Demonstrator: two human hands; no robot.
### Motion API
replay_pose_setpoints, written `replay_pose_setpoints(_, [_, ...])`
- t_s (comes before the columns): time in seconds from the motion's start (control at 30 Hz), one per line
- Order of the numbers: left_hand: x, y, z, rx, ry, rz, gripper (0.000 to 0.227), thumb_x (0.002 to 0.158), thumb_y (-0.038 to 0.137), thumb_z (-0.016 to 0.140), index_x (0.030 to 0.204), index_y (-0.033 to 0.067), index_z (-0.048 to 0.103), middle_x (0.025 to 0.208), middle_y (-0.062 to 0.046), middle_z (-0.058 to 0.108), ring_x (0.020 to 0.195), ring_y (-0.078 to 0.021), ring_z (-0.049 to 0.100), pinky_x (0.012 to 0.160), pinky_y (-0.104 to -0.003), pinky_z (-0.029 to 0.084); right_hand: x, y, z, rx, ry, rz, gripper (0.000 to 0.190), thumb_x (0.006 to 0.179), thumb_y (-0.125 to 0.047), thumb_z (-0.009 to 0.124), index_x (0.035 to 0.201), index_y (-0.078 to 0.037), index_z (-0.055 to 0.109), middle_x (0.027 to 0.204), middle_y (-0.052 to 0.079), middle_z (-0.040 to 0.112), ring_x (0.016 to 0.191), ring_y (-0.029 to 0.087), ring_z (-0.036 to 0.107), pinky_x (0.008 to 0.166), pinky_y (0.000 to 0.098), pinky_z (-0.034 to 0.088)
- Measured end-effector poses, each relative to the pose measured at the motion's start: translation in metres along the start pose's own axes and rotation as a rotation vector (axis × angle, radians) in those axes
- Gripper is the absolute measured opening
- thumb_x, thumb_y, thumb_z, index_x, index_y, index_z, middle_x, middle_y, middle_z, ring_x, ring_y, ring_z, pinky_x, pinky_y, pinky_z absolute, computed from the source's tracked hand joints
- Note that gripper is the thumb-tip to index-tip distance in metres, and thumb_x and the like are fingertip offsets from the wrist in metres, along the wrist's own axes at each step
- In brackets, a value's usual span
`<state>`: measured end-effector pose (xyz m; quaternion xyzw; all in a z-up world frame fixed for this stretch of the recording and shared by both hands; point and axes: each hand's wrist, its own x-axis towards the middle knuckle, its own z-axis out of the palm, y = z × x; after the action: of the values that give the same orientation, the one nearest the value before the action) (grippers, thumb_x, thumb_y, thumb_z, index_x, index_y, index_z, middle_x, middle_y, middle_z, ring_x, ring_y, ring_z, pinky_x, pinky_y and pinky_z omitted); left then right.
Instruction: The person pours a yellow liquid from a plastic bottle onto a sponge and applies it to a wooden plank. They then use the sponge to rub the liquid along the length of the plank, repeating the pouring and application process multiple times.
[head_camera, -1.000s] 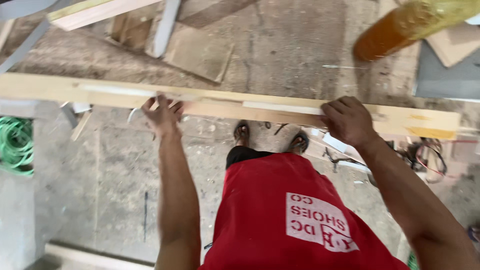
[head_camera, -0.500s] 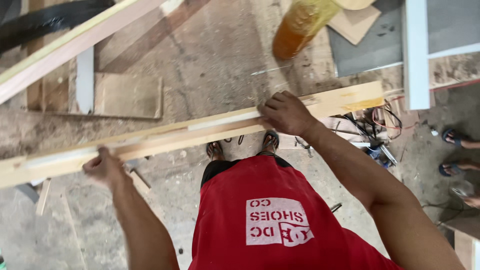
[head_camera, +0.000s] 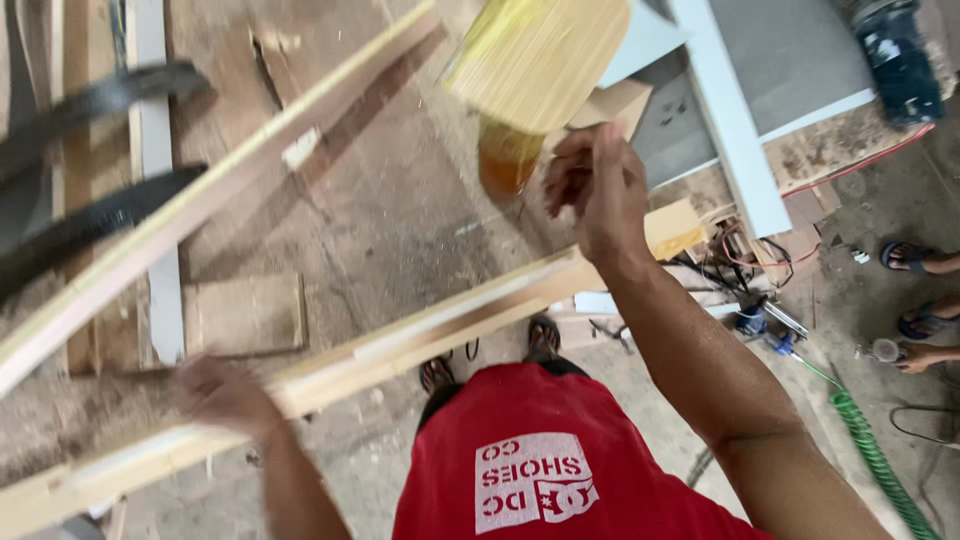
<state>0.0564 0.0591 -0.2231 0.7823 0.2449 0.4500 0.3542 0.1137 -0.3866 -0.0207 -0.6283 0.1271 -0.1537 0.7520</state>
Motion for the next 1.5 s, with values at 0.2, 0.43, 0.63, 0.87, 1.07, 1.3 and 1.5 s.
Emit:
replay_pose_setpoints(0.2, [-0.064, 0.235, 0.112, -0.320, -1.019, -0.183, 0.101, 0.071, 0.056, 0.094, 0.152, 0.0163, 0.050, 0.133, -0.010, 0.063, 0.123, -0.0264, 0.061, 0.107, -0.047, 0.047, 0.050, 0.001, 0.006, 0.333, -0.079, 0.233, 0.043, 0.098, -0.039, 0.065, 0.113, 0.001, 0.056, 0.076, 0.026, 0.072, 0.047, 0.032, 0.070, 0.036, 0.0382, 0.059])
replay_pose_setpoints(0.43, [-0.108, 0.299, 0.202, -0.683, -1.092, 0.165, 0.107, 0.059, 0.024, 0.104, 0.148, 0.0022, 0.050, 0.134, -0.020, 0.060, 0.133, -0.0385, 0.057, 0.121, -0.053, 0.034, 0.049, -0.027, 0.005, 0.245, -0.149, 0.012, 0.025, 0.097, -0.009, 0.067, 0.110, 0.011, 0.060, 0.074, 0.030, 0.070, 0.049, 0.033, 0.071, 0.038, 0.0397, 0.061])
replay_pose_setpoints(0.63, [-0.133, 0.328, 0.225, -0.563, -1.116, 0.062, 0.096, 0.064, 0.017, 0.095, 0.145, 0.0091, 0.044, 0.132, -0.020, 0.063, 0.125, -0.0411, 0.062, 0.109, -0.053, 0.046, 0.020, -0.084, -0.040, 0.260, -0.266, -0.339, 0.016, 0.094, -0.008, 0.074, 0.100, 0.005, 0.069, 0.078, 0.020, 0.070, 0.068, 0.025, 0.076, 0.056, 0.0396, 0.066])
replay_pose_setpoints(0.87, [-0.126, 0.293, 0.240, -0.293, -1.058, -0.139, 0.099, 0.062, 0.023, 0.093, 0.144, 0.0275, 0.038, 0.128, -0.012, 0.069, 0.115, -0.0347, 0.069, 0.097, -0.047, 0.060, -0.073, -0.067, -0.109, 0.553, 0.102, 0.083, 0.059, 0.078, 0.003, 0.074, 0.135, 0.002, 0.060, 0.116, 0.027, 0.069, 0.101, 0.045, 0.072, 0.084, 0.0654, 0.059])
replay_pose_setpoints(1.07, [-0.068, 0.291, 0.167, -0.480, -1.032, 0.049, 0.110, 0.060, 0.018, 0.102, 0.149, 0.0175, 0.036, 0.125, -0.018, 0.067, 0.116, -0.0416, 0.068, 0.095, -0.053, 0.057, -0.176, 0.011, -0.111, 0.570, 0.463, 0.142, 0.071, 0.076, 0.008, 0.066, 0.144, -0.001, 0.052, 0.124, 0.027, 0.067, 0.100, 0.048, 0.070, 0.082, 0.0663, 0.058])
replay_pose_setpoints(1.3, [0.031, 0.273, 0.045, -0.728, -1.159, 0.359, 0.090, 0.066, 0.003, 0.096, 0.138, -0.0005, 0.042, 0.117, -0.021, 0.064, 0.099, -0.0301, 0.067, 0.077, -0.045, 0.062, -0.265, 0.035, -0.037, 0.656, 0.497, 0.102, 0.059, 0.082, -0.004, 0.069, 0.139, -0.004, 0.056, 0.122, 0.025, 0.070, 0.100, 0.048, 0.073, 0.077, 0.0674, 0.062])
replay_pose_setpoints(1.5, [0.073, 0.233, -0.026, -0.186, -0.973, 0.868, 0.108, 0.064, 0.041, 0.104, 0.138, -0.0205, 0.056, 0.119, -0.036, 0.073, 0.099, -0.0468, 0.073, 0.075, -0.053, 0.060, -0.314, 0.038, -0.013, 0.735, 0.580, 0.390, 0.066, 0.080, -0.014, 0.067, 0.143, -0.002, 0.048, 0.139, 0.020, 0.060, 0.131, 0.041, 0.058, 0.102, 0.0603, 0.053])
